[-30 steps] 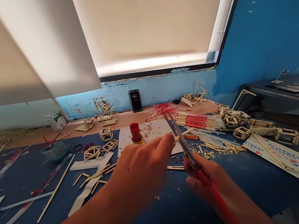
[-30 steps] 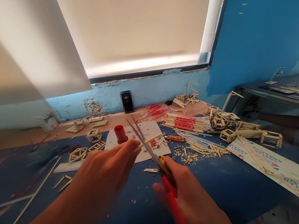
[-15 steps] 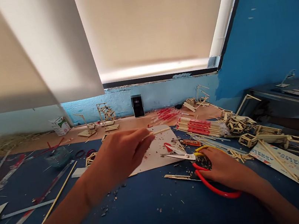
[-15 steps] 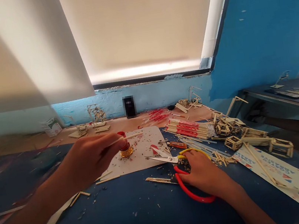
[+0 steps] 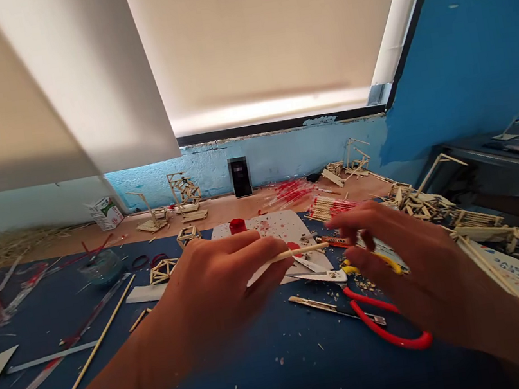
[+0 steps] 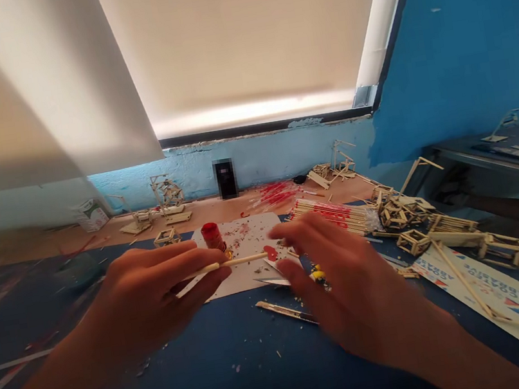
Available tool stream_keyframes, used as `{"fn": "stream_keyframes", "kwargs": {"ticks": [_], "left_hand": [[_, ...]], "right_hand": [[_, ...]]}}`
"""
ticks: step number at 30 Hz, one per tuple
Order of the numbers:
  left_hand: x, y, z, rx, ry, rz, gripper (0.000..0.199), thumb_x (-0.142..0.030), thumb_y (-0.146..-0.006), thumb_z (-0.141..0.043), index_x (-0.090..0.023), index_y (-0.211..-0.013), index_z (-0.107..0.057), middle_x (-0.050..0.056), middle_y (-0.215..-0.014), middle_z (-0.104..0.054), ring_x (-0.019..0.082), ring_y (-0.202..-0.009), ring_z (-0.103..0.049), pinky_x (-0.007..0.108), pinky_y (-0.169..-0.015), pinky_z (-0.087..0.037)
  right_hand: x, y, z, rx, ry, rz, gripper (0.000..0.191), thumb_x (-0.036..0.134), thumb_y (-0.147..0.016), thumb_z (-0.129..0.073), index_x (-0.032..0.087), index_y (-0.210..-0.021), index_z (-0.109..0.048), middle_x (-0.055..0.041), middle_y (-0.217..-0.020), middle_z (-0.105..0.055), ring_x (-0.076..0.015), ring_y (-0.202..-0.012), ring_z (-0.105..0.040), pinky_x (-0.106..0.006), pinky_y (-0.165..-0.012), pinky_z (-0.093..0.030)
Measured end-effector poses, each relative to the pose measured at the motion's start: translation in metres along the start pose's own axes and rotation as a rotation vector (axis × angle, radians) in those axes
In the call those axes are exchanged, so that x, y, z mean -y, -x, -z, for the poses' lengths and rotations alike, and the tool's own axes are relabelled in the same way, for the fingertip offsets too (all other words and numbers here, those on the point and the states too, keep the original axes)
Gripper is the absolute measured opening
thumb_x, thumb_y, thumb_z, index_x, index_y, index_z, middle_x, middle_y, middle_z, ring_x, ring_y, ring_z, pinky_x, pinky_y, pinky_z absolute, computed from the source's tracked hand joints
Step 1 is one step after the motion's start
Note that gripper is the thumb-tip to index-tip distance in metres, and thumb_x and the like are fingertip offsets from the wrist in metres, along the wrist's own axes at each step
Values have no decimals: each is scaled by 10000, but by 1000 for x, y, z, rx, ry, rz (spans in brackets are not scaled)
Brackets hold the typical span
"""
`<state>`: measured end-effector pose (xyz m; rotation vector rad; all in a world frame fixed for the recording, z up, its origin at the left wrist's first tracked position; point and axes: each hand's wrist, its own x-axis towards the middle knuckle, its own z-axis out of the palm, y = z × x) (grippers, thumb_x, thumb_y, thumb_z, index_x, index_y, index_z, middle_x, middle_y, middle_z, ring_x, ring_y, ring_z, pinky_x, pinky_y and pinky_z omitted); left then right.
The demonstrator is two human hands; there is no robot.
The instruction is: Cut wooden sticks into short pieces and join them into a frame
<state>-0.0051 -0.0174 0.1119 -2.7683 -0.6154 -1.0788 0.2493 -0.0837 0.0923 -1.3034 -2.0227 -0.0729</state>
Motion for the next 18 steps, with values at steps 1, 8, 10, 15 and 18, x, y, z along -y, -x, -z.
{"fn": "stream_keyframes", "kwargs": {"ticks": [1,8,10,15,18], "left_hand": [[-1,1,0,-1,4,-8,63,-242,-976,-658,-231,-1014,-708,-30,-810,-738,89,-608,-620,229,-552,-398],[-2,3,1,7,-54,-35,132,-213,-990,-613,-230,-1078,-710,-30,-736,-653,88,-516,-504,248,-515,-325],[-1,3,-1,23,-65,-28,123,-265,-1004,-604,-218,-1036,-713,-21,-756,-667,94,-529,-528,256,-518,-327],[1,5,-8,55,-152,-29,237,-284,-1046,-512,-188,-960,-710,-18,-700,-662,110,-496,-522,293,-488,-264],[3,6,-13,41,-174,-37,215,-281,-1041,-523,-188,-982,-708,-13,-745,-704,112,-513,-552,298,-492,-264]], "right_hand": [[9,-5,1,20,-8,99,276,316,-1048,-480,253,-1297,-580,-93,-1173,-698,-251,-1033,-667,-376,-847,-525],[19,-22,-15,178,-27,193,234,170,-1031,-438,184,-965,-662,-49,-838,-699,-193,-736,-646,-332,-701,-464],[16,-22,-18,191,-16,191,206,142,-1017,-450,180,-1010,-652,-53,-873,-691,-196,-763,-635,-330,-712,-449],[11,-21,-26,180,65,218,192,76,-990,-458,169,-947,-619,-54,-845,-645,-189,-742,-570,-327,-696,-399],[9,-21,-35,114,54,236,202,73,-991,-452,163,-910,-613,-52,-811,-629,-180,-720,-541,-317,-680,-385]]}}
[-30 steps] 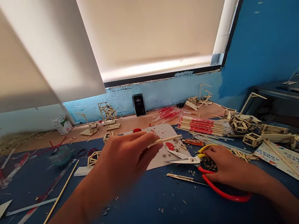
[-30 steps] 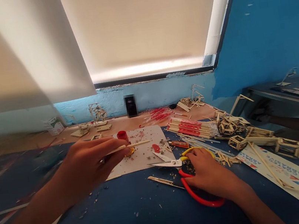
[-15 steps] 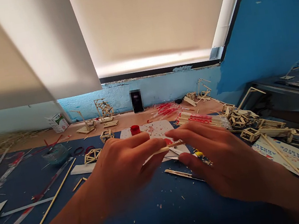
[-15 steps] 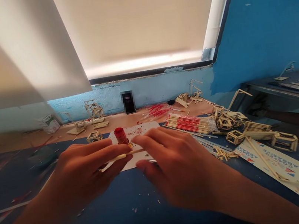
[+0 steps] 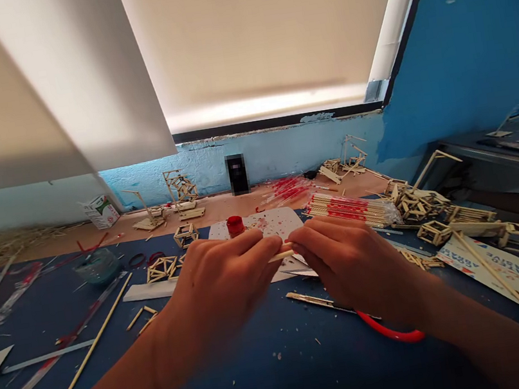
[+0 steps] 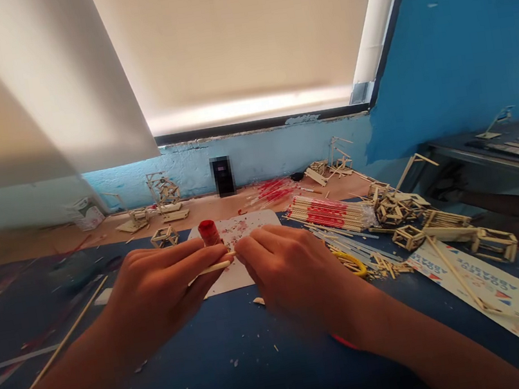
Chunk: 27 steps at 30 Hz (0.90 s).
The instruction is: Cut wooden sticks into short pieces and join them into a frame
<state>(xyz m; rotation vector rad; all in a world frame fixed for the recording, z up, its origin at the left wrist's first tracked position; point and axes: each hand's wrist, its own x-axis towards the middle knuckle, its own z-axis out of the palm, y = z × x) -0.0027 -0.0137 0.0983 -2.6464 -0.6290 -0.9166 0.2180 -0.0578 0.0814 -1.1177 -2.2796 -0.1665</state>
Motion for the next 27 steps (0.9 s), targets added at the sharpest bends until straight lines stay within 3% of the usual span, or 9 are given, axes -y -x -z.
{"fn": "stream_keyframes", "kwargs": {"ticks": [5,16,27], "left_hand": [[-1,1,-10,-24,-18,34,210,-276,-1031,-537,-197,-974,-723,5,-854,-766,111,-544,-601,281,-498,-288],[-12,4,-30,8,-6,139,334,-334,-1050,-481,-195,-898,-743,-13,-684,-696,115,-502,-561,265,-482,-250],[-22,10,-53,44,112,272,351,-340,-1045,-513,-187,-827,-740,13,-691,-705,121,-594,-635,232,-550,-358]], "right_hand": [[-3,0,-15,-119,-62,-23,264,111,-1027,-429,155,-853,-621,-45,-746,-629,-162,-683,-546,-293,-661,-386],[-13,10,-26,-70,-51,-59,291,211,-1064,-418,162,-843,-600,-29,-722,-612,-142,-630,-499,-287,-619,-334],[-18,25,-42,-106,-18,-94,299,191,-1051,-420,178,-821,-610,-37,-715,-660,-153,-648,-578,-279,-627,-353]]}}
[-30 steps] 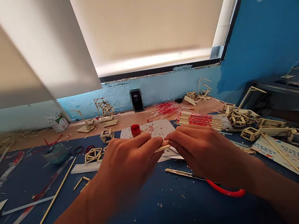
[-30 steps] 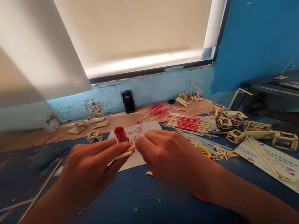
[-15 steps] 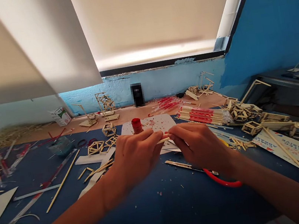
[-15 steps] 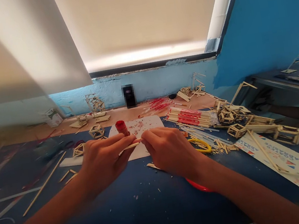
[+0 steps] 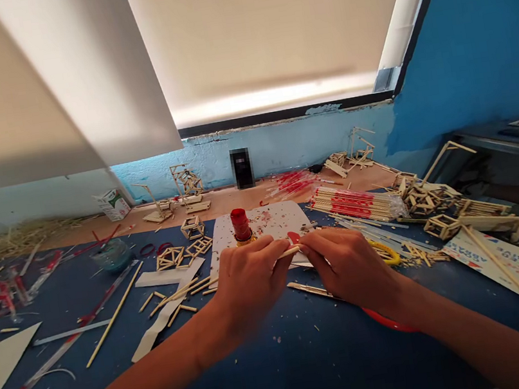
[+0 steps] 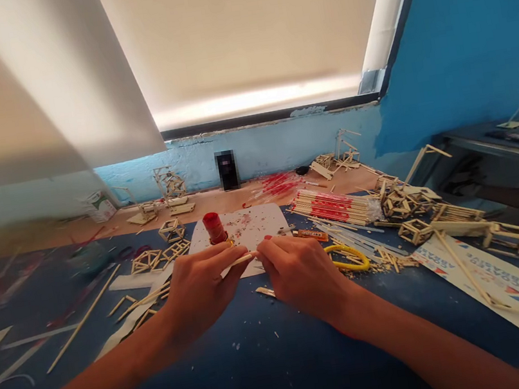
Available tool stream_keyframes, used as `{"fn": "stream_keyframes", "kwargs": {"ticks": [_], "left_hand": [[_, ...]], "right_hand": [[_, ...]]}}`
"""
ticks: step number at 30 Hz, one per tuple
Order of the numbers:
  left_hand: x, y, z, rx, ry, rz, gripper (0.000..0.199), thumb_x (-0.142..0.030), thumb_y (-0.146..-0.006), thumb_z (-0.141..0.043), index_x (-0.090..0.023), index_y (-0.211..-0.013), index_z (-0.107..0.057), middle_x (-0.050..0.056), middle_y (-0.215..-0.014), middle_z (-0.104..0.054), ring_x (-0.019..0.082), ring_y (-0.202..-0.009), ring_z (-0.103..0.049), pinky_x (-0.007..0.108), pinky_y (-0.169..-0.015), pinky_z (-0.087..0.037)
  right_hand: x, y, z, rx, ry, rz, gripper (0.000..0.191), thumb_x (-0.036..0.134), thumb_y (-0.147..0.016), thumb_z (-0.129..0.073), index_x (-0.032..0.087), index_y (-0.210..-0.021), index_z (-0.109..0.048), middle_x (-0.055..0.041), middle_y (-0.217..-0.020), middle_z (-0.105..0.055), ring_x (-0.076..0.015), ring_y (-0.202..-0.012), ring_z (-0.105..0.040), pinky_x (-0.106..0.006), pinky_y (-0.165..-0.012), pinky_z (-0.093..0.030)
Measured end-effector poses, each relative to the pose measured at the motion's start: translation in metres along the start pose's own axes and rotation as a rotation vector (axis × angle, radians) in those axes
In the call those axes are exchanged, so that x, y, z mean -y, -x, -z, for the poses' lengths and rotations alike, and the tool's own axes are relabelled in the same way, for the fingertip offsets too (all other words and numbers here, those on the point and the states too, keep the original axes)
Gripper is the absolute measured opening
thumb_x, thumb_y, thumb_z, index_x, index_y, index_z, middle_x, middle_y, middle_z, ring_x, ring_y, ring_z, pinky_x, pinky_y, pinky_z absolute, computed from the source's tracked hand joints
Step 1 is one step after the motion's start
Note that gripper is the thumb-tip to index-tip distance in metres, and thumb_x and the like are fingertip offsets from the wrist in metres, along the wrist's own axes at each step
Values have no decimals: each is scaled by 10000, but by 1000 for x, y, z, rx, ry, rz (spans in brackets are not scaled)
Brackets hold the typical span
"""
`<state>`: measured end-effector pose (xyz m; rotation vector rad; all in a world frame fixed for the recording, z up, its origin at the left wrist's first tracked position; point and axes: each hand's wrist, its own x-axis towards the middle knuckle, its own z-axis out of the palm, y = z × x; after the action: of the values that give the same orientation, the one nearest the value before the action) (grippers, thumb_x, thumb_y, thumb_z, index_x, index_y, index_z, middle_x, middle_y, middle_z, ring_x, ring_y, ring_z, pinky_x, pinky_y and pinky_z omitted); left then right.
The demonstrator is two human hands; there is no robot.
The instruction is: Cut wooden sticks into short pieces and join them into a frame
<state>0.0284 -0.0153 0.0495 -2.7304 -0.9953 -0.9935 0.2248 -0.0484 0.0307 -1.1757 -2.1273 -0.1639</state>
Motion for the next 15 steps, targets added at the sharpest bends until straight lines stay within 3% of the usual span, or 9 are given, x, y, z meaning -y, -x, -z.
{"fn": "stream_keyframes", "kwargs": {"ticks": [5,7,11,15], "left_hand": [[1,6,-5,-14,-9,55,316,-289,-1039,-513,-170,-846,-733,36,-742,-743,142,-604,-666,246,-543,-369],[5,10,0,-1,16,80,299,-316,-1044,-518,-182,-896,-741,41,-816,-768,153,-694,-704,242,-596,-417],[20,22,23,82,34,131,297,-368,-1051,-503,-196,-955,-726,31,-905,-773,146,-716,-697,238,-643,-444],[53,38,56,174,-12,226,318,-365,-1057,-423,-160,-1118,-658,52,-910,-744,157,-697,-663,235,-648,-445]], "right_hand": [[-1,2,-5,-13,46,-35,348,208,-1043,-419,170,-761,-619,-37,-625,-626,-153,-556,-555,-294,-590,-336],[-10,3,-2,52,0,-83,341,251,-1050,-425,153,-826,-663,-50,-669,-660,-159,-572,-575,-294,-596,-353],[-44,-1,12,300,-77,-232,319,352,-1034,-484,188,-972,-750,-44,-749,-730,-165,-586,-600,-287,-577,-374],[-90,-16,21,364,37,-402,328,435,-990,-543,236,-1088,-784,-41,-762,-757,-172,-563,-600,-292,-539,-348]]}}
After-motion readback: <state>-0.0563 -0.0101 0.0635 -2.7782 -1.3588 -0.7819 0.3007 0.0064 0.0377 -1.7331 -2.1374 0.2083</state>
